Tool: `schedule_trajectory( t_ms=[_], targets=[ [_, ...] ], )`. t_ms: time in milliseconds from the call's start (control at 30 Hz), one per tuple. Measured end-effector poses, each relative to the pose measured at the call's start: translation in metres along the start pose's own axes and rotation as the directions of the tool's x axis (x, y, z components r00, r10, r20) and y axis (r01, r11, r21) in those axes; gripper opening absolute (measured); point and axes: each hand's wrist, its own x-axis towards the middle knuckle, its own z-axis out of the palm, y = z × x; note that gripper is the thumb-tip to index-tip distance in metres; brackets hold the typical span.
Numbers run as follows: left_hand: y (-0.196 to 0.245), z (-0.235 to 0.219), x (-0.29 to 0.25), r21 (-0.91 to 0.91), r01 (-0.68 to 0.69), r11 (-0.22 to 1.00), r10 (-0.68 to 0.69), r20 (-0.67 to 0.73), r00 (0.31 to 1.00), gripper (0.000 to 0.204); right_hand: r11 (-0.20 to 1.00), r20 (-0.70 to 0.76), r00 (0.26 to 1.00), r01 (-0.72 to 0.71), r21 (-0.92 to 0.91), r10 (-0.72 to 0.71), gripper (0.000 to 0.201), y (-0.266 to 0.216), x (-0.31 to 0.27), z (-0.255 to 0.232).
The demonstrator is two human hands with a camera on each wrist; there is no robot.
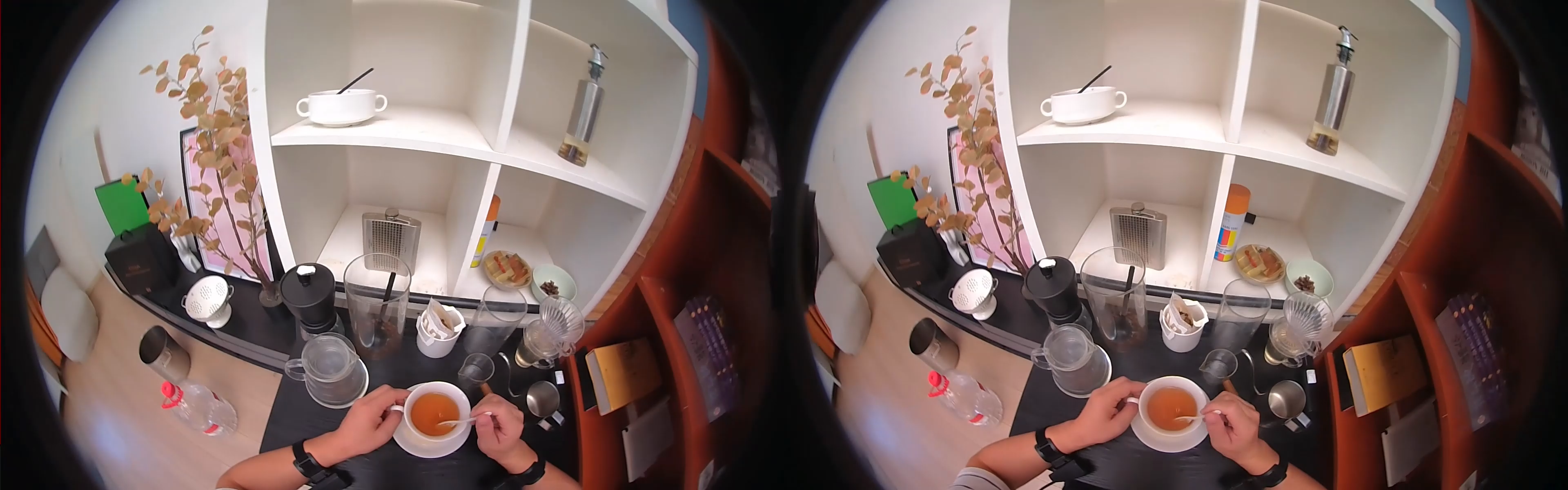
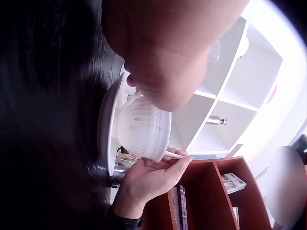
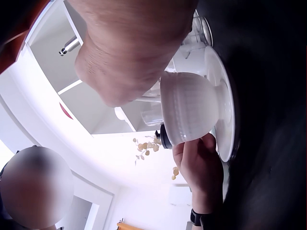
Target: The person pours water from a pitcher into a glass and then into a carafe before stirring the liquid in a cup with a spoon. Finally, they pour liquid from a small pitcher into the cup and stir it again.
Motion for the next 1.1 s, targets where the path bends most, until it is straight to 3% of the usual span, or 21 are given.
schedule_trajectory(
  t_ms=[167,233,267,567,633,767,867,933,967,1033,1100],
  targets=[
    [-0.002,0.001,0.001,0.048,0.006,0.999,-0.007,0.026,1.0,0.035,0.994,0.07,0.993,-0.103,0.042,0.1,0.01,-0.011,0.002,-0.001],
    [-0.001,0.001,0.001,0.061,-0.006,0.998,0.006,0.01,1.0,0.035,0.997,0.069,0.996,0.056,0.045,-0.059,0.014,-0.014,0.014,0.001],
    [0.0,0.001,0.002,0.071,-0.002,0.998,0.0,0.03,1.0,0.035,0.999,0.102,0.994,0.043,0.025,-0.046,0.018,-0.016,0.014,-0.001],
    [-0.002,0.006,0.004,0.051,0.003,0.999,-0.002,-0.031,1.0,0.035,0.985,-0.036,0.999,0.034,-0.17,-0.04,0.016,-0.016,0.013,-0.008],
    [-0.004,0.006,0.005,0.066,-0.065,0.996,0.068,-0.045,0.997,0.034,0.998,-0.042,0.999,0.0,-0.064,-0.003,0.014,-0.013,0.008,-0.009],
    [-0.006,0.007,0.005,0.081,-0.058,0.995,0.062,-0.044,0.997,0.034,0.993,0.004,0.997,-0.082,0.086,0.082,0.015,-0.017,0.006,-0.005],
    [-0.005,0.007,0.005,0.087,-0.07,0.994,0.075,-0.047,0.996,0.034,0.995,0.07,0.998,-0.011,0.1,0.004,0.016,-0.017,0.012,0.0],
    [-0.002,0.006,0.005,0.092,-0.018,0.996,0.022,-0.043,0.999,0.033,0.995,0.041,0.996,0.081,0.057,-0.083,0.016,-0.014,0.013,0.004],
    [-0.002,0.006,0.005,0.091,-0.015,0.996,0.019,-0.041,0.999,0.033,0.995,0.041,0.996,0.078,0.057,-0.08,0.016,-0.015,0.013,0.003],
    [-0.002,0.005,0.005,0.103,-0.02,0.994,0.023,-0.036,0.999,0.033,0.991,0.046,0.997,0.069,-0.113,-0.064,0.017,-0.019,0.015,-0.002],
    [-0.005,0.007,0.006,0.099,-0.054,0.994,0.058,-0.044,0.997,0.033,0.99,0.02,0.998,0.056,-0.129,-0.054,0.015,-0.017,0.013,-0.004]
  ],
)
